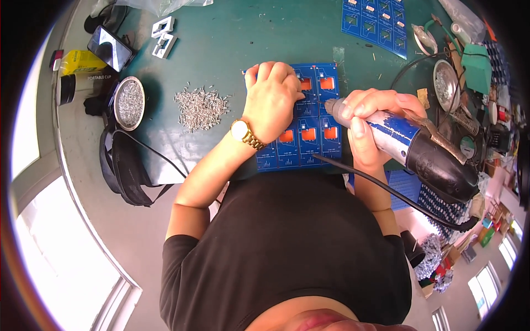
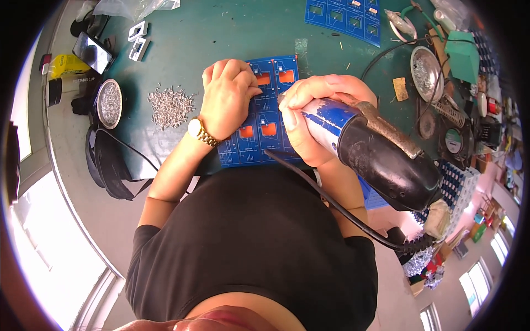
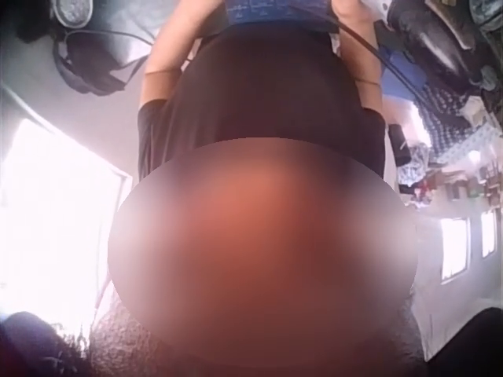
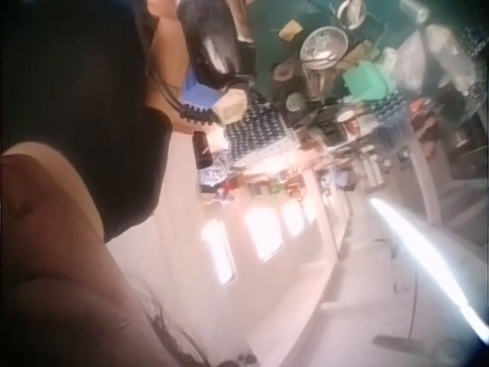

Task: The person assembles electronic components onto a blue circuit board by securing them with screws using a power screwdriver.

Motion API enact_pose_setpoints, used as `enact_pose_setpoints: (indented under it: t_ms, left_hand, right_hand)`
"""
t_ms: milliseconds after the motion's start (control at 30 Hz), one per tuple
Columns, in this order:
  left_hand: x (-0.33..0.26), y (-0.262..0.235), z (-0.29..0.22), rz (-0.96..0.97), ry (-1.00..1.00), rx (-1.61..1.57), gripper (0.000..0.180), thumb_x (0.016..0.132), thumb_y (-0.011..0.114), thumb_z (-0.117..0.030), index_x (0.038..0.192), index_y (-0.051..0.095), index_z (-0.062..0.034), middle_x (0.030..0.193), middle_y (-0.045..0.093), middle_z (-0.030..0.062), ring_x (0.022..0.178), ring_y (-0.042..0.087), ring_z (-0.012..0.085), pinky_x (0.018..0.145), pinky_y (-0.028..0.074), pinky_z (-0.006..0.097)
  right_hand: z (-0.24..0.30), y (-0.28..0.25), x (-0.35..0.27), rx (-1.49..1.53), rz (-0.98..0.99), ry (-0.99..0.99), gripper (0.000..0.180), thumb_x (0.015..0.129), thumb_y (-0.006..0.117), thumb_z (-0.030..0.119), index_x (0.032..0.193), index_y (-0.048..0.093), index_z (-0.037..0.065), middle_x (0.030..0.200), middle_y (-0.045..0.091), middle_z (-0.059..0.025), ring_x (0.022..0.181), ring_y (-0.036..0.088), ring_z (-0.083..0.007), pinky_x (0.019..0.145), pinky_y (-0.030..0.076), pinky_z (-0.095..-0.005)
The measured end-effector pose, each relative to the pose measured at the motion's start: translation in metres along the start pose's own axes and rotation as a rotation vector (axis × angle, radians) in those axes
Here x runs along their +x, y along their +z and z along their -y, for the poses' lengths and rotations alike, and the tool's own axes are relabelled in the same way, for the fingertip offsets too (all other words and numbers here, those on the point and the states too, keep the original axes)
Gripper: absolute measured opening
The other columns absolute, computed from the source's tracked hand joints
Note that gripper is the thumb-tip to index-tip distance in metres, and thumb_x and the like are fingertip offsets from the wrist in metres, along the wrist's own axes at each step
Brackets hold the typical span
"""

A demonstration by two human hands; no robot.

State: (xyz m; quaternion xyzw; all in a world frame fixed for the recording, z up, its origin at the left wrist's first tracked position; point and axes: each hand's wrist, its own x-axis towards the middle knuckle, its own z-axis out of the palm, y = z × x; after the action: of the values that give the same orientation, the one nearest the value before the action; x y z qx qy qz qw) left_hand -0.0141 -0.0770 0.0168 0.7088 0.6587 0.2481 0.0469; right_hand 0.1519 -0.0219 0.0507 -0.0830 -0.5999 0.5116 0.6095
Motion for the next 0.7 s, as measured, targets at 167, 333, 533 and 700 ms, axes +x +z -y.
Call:
enact_pose_setpoints:
  t_ms: [167, 333, 533, 700]
  left_hand:
    - [-0.003, 0.001, 0.004, -0.036, 0.032, -0.033, 0.013, 0.071, 0.073, -0.015, 0.080, 0.065, -0.0105, 0.095, 0.058, 0.0009, 0.101, 0.053, 0.0230, 0.094, 0.034, 0.046]
    - [-0.006, -0.001, 0.021, -0.042, 0.058, -0.172, 0.011, 0.068, 0.075, -0.017, 0.077, 0.069, -0.0138, 0.092, 0.058, -0.0029, 0.102, 0.053, 0.0203, 0.097, 0.031, 0.053]
    - [0.000, -0.004, 0.027, -0.007, 0.052, -0.313, 0.012, 0.066, 0.078, -0.014, 0.076, 0.070, -0.0141, 0.087, 0.061, -0.0035, 0.099, 0.056, 0.0192, 0.094, 0.035, 0.040]
    - [0.004, -0.006, 0.034, 0.060, 0.089, -0.340, 0.013, 0.065, 0.078, -0.017, 0.076, 0.071, -0.0160, 0.087, 0.062, -0.0043, 0.099, 0.054, 0.0198, 0.095, 0.034, 0.040]
  right_hand:
    - [-0.001, 0.000, -0.001, -0.001, -0.005, 0.003, 0.057, 0.078, 0.064, -0.007, 0.124, 0.033, 0.005, 0.081, 0.059, -0.0111, 0.068, 0.060, -0.0189, 0.068, 0.055, -0.0339]
    - [-0.010, 0.002, -0.004, 0.022, 0.034, -0.008, 0.057, 0.077, 0.064, -0.007, 0.124, 0.034, 0.003, 0.083, 0.060, -0.0122, 0.069, 0.061, -0.0191, 0.068, 0.055, -0.0328]
    - [-0.015, 0.006, -0.004, 0.022, 0.055, -0.026, 0.058, 0.076, 0.063, -0.007, 0.125, 0.033, 0.003, 0.084, 0.060, -0.0128, 0.071, 0.062, -0.0192, 0.069, 0.054, -0.0319]
    - [-0.017, 0.007, -0.001, 0.059, 0.072, -0.011, 0.059, 0.077, 0.064, -0.008, 0.125, 0.033, 0.004, 0.083, 0.060, -0.0121, 0.067, 0.061, -0.0189, 0.067, 0.054, -0.0325]
